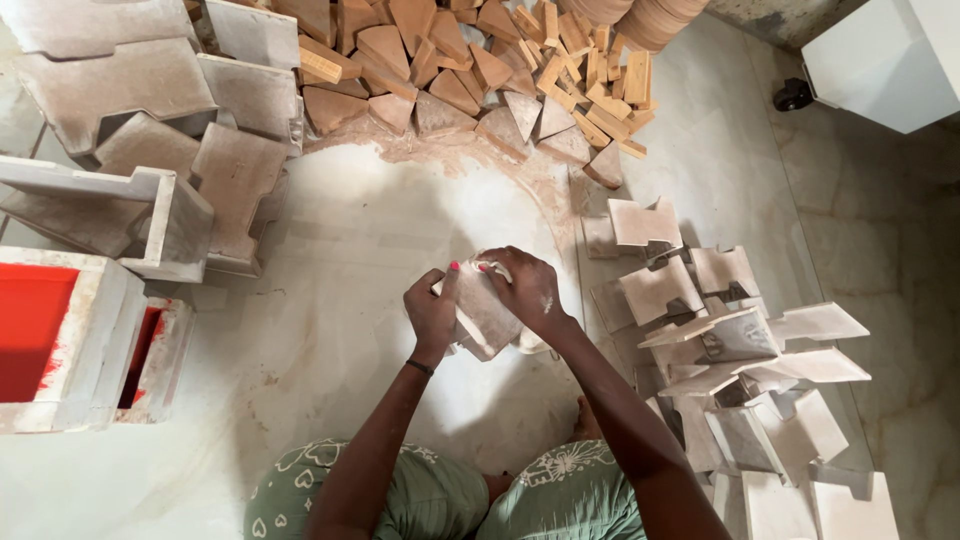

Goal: The person sits cross-legged on the floor and wipes plaster or ceramic pieces one at a time with a cloth, turning each piece to wipe its surfaces, then sets it on a growing pile beside them. Piles of similar pieces and small wooden blocks surround the work area.

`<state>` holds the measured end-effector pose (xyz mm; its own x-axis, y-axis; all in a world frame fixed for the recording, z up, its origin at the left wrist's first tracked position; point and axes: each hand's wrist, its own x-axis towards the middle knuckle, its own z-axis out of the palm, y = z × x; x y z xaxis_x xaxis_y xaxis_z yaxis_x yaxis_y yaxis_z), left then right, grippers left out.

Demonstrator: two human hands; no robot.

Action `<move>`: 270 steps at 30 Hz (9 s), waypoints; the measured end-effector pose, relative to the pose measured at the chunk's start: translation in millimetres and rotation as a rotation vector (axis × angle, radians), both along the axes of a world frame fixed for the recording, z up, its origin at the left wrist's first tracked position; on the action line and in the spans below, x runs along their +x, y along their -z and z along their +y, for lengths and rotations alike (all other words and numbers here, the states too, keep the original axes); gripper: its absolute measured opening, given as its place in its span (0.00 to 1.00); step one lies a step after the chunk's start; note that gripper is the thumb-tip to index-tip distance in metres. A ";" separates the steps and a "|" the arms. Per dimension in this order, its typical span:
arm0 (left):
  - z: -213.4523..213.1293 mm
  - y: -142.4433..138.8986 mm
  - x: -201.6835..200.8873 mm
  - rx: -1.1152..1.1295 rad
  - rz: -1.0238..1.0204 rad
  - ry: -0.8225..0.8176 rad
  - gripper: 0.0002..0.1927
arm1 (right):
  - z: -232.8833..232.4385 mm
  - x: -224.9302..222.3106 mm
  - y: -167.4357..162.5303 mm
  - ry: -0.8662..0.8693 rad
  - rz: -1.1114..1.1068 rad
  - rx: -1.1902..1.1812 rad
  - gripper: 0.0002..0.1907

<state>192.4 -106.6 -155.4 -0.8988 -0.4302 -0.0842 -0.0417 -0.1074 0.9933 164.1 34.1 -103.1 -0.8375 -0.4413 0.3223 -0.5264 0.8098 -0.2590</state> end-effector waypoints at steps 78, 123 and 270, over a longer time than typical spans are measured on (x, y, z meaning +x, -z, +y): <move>7.9 55.7 -15.1 0.089 0.046 0.164 0.21 | 83.5 92.3 53.7 -0.039 -0.003 -0.306 0.15; -15.2 10.3 -15.1 0.069 0.175 0.371 0.20 | -14.0 -7.4 9.0 0.070 0.023 -0.072 0.07; 19.4 32.1 4.4 0.209 0.147 0.187 0.29 | 0.0 77.5 41.2 0.032 0.190 -0.050 0.11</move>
